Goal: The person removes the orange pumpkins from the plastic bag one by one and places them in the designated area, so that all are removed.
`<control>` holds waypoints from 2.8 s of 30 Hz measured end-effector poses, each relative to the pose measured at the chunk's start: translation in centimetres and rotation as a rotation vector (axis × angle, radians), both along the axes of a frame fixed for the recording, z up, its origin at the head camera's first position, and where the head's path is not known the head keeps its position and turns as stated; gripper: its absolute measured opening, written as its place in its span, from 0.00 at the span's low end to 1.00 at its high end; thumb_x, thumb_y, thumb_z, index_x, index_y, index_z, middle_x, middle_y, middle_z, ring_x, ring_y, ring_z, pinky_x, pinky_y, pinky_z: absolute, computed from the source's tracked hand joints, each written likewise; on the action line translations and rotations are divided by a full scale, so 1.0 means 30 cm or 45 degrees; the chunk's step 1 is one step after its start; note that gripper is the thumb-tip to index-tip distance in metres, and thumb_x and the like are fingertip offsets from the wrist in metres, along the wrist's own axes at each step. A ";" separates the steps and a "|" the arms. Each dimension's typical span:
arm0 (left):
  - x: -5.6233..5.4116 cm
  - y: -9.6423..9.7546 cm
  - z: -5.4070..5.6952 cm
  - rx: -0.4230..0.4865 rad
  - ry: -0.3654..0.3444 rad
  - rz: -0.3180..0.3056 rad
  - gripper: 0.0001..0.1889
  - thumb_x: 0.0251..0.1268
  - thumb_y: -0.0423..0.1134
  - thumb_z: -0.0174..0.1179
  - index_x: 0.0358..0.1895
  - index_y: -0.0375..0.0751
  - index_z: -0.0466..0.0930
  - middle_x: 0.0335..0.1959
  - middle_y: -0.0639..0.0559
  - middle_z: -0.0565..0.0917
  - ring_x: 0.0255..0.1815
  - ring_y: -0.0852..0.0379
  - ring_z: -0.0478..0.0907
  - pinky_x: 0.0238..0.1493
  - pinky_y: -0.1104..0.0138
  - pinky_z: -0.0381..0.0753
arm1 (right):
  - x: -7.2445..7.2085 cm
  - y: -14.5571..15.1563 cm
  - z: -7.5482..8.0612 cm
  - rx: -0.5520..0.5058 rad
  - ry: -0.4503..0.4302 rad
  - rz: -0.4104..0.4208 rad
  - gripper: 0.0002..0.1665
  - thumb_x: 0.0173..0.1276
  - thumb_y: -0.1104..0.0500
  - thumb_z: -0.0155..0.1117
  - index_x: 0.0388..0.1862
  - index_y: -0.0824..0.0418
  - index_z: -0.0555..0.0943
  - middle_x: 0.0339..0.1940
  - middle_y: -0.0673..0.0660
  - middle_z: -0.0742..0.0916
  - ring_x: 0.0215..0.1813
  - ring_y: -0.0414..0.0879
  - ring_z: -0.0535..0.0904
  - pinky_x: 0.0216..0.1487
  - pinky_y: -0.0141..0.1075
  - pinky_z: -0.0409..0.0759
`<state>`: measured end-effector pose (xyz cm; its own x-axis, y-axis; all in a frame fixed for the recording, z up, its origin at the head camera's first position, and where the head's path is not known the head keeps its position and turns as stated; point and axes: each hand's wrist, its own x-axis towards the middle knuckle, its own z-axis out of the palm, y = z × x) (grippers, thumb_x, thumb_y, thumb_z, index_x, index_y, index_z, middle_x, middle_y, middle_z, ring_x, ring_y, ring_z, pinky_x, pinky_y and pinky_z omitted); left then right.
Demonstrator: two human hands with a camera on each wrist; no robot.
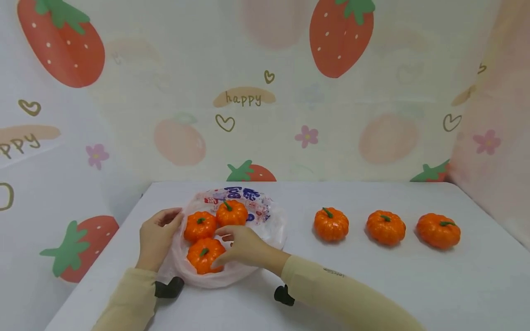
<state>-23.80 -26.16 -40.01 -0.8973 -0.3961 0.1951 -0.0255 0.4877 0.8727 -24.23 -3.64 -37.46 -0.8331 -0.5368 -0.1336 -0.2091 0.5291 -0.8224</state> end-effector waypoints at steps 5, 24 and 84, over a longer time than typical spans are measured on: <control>0.004 0.004 -0.004 0.008 0.011 0.020 0.20 0.72 0.50 0.58 0.58 0.42 0.82 0.56 0.44 0.84 0.54 0.54 0.77 0.43 0.91 0.69 | 0.001 -0.022 -0.011 0.013 -0.049 0.004 0.39 0.52 0.55 0.82 0.64 0.57 0.78 0.59 0.54 0.84 0.62 0.49 0.79 0.59 0.38 0.82; -0.005 0.013 -0.001 -0.029 0.038 0.006 0.20 0.71 0.49 0.59 0.57 0.41 0.83 0.55 0.42 0.85 0.52 0.53 0.78 0.42 0.92 0.68 | -0.001 0.037 0.016 0.037 0.073 -0.044 0.40 0.51 0.54 0.82 0.65 0.56 0.78 0.61 0.52 0.84 0.65 0.50 0.77 0.65 0.42 0.78; -0.007 0.015 0.000 -0.065 0.043 0.064 0.17 0.72 0.47 0.58 0.56 0.42 0.84 0.52 0.45 0.87 0.48 0.60 0.76 0.42 0.90 0.69 | 0.182 0.906 -0.032 0.091 -0.069 -0.443 0.48 0.51 0.56 0.81 0.68 0.71 0.72 0.68 0.67 0.78 0.70 0.64 0.72 0.60 0.44 0.81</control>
